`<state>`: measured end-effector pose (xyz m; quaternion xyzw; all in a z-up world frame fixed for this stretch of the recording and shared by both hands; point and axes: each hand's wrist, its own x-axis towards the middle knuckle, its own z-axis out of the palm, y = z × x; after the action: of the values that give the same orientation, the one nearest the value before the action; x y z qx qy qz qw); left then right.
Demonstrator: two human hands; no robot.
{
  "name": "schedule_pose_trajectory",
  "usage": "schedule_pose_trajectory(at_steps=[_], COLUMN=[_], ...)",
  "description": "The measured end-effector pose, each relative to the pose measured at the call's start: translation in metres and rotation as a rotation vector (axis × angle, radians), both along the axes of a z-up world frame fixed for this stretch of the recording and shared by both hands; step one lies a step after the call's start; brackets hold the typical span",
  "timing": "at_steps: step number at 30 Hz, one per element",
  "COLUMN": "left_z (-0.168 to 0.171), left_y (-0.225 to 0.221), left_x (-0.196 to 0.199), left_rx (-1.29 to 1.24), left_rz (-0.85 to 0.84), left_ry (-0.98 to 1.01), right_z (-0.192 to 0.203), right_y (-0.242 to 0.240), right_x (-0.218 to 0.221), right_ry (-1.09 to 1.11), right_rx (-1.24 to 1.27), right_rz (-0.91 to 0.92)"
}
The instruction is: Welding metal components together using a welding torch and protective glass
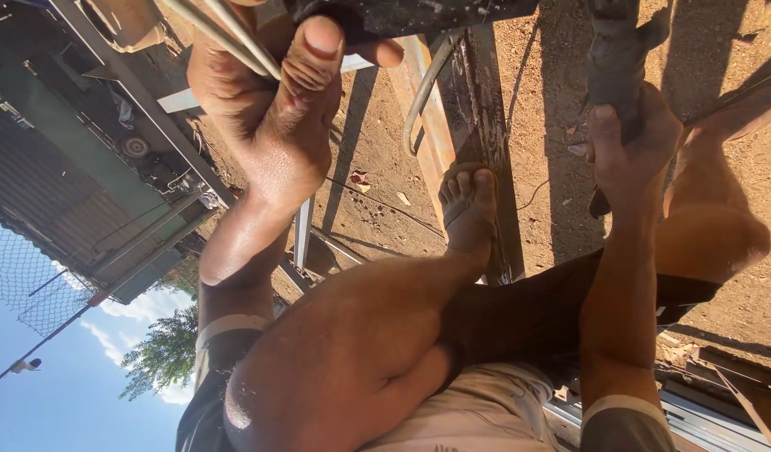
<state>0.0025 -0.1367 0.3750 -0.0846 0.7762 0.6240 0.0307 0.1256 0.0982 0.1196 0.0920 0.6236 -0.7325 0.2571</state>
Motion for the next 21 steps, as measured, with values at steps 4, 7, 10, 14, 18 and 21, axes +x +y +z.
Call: schedule_pose_trajectory(at_steps=[4, 7, 10, 14, 18, 21], left_z=[-0.008, -0.009, -0.010, -0.016, -0.013, -0.002], left_y=[-0.004, -0.008, -0.012, -0.030, -0.065, -0.075], left_x=[0.004, 0.004, 0.005, 0.012, 0.024, 0.019], left_rx=[0.065, 0.066, 0.055, 0.140, 0.055, 0.033], left_rz=[-0.032, -0.031, -0.037, 0.031, 0.201, 0.172], left_ry=[-0.006, 0.025, 0.027, 0.131, 0.321, 0.345], right_z=[-0.001, -0.001, 0.000, 0.003, 0.005, 0.009], right_y=[0.002, 0.002, 0.003, 0.005, 0.006, 0.008], right_x=[0.001, 0.001, 0.000, 0.002, 0.005, 0.002], right_ry=[-0.001, -0.015, -0.009, -0.027, -0.095, -0.060], right_rx=[0.020, 0.079, 0.048, 0.064, 0.031, 0.094], right_rz=[0.017, 0.016, 0.029, 0.001, -0.058, -0.004])
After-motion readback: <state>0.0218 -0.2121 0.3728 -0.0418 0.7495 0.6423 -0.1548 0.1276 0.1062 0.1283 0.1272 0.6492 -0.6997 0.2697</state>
